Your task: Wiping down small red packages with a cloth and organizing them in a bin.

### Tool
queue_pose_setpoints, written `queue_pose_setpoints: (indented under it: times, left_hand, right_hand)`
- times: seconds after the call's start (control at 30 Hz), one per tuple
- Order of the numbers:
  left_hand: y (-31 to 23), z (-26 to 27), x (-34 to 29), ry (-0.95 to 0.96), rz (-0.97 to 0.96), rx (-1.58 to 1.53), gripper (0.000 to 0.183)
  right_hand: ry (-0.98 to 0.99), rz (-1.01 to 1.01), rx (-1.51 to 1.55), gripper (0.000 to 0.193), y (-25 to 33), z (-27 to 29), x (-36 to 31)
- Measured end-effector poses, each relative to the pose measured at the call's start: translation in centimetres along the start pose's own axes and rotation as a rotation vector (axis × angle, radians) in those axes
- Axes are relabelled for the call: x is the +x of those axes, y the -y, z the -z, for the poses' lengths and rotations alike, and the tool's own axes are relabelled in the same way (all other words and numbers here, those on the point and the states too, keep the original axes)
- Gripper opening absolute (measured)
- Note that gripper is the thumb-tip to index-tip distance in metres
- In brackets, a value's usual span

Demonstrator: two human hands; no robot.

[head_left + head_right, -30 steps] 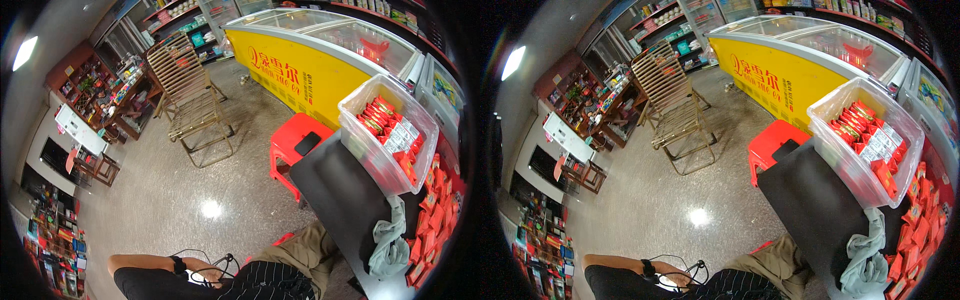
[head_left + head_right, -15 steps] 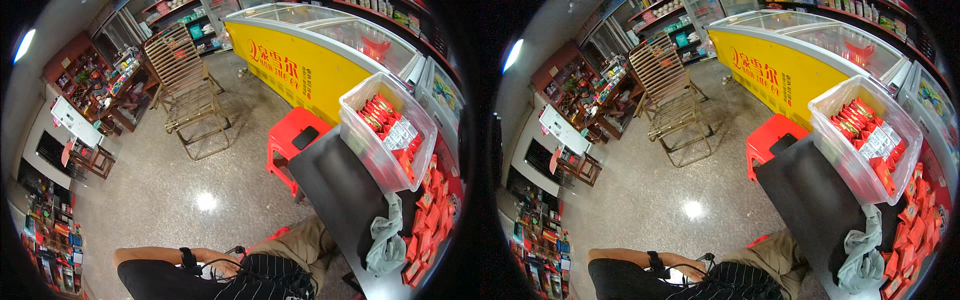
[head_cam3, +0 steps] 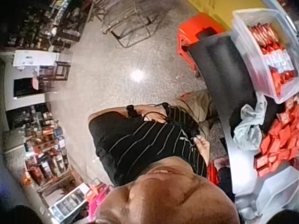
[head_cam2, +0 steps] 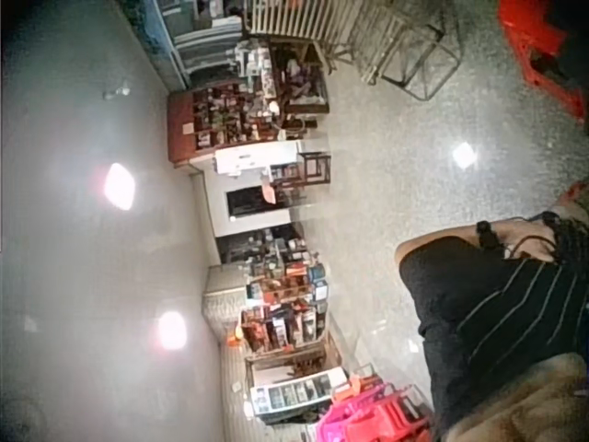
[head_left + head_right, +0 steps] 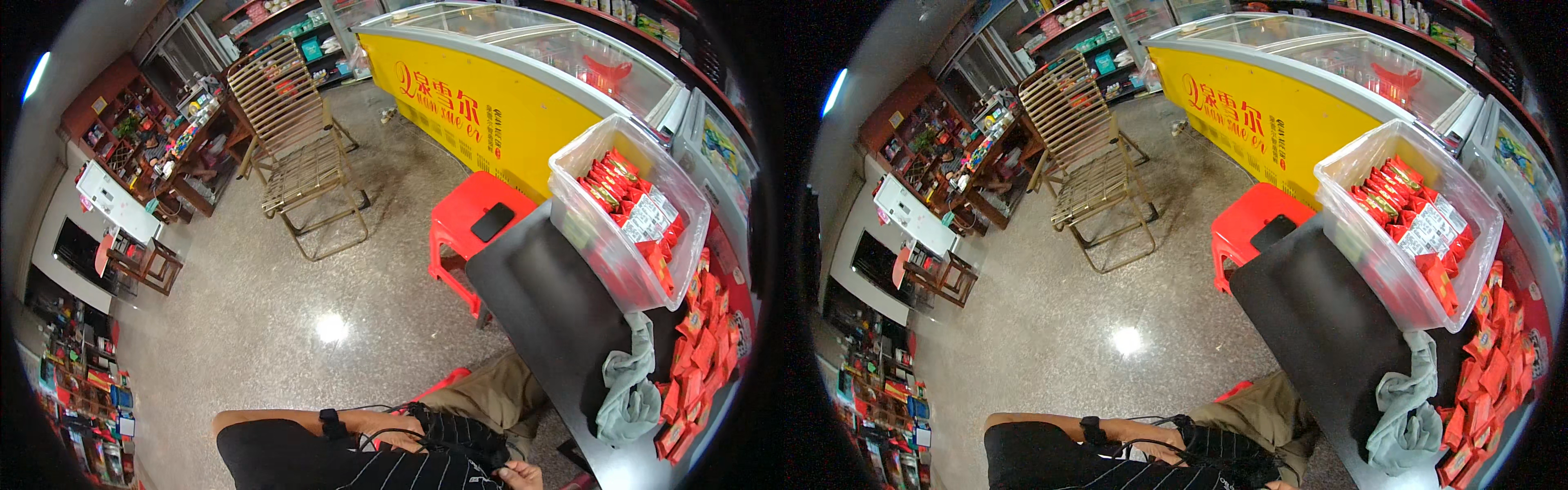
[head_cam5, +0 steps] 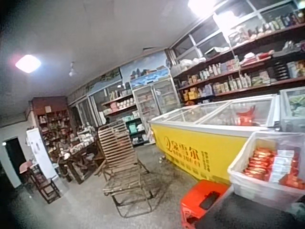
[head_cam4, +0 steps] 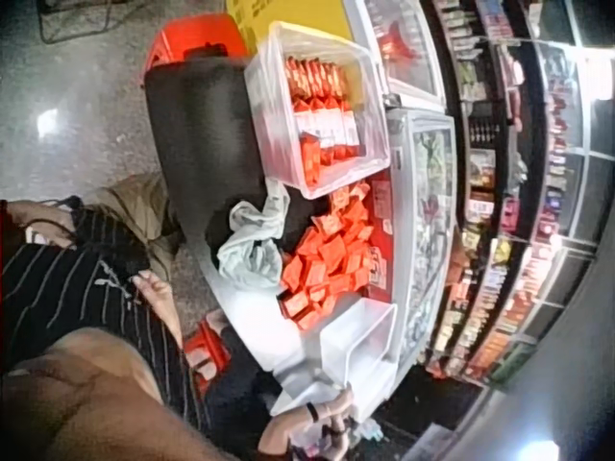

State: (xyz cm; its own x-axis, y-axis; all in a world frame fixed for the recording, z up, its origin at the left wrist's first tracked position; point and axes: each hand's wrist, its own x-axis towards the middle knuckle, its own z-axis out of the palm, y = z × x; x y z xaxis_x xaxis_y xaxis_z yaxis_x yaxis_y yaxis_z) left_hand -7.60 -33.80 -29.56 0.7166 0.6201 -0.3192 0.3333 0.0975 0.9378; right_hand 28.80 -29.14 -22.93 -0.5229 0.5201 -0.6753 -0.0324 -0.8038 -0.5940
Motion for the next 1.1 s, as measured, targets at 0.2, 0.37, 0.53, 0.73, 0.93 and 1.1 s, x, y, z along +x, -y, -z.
queue_pose_setpoints:
  times: [0.2,0.37,0.53,0.73,0.93,1.1]
  left_hand:
    - [0.6,0.2,0.8,0.021,-0.133,0.017,0.025]
    - [-0.5,1.3,1.4,0.073,-0.164,-0.205,0.027]
    - [-15.7,5.6,1.6,-0.228,0.064,-0.390,0.012]
    - [-4.6,7.1,2.3,0.260,0.366,-0.161,0.020]
    - [-14.0,7.4,9.0,0.114,0.062,0.142,0.027]
    - [-9.0,2.2,12.1,0.354,-0.001,0.216,0.033]
  right_hand:
    - [-0.063,-0.087,-0.184,0.007,2.7,-1.0,-0.2]
    - [-0.024,-0.442,-0.139,0.031,1.6,2.0,1.4]
    - [0.110,-0.307,0.140,0.044,2.1,1.4,0.1]
    - [0.016,-0.125,-0.114,0.045,3.8,0.4,-1.2]
    - [-0.061,0.067,-0.129,0.033,3.5,-1.0,-0.8]
    - [-0.127,0.170,-0.021,0.024,3.6,-1.1,-0.1]
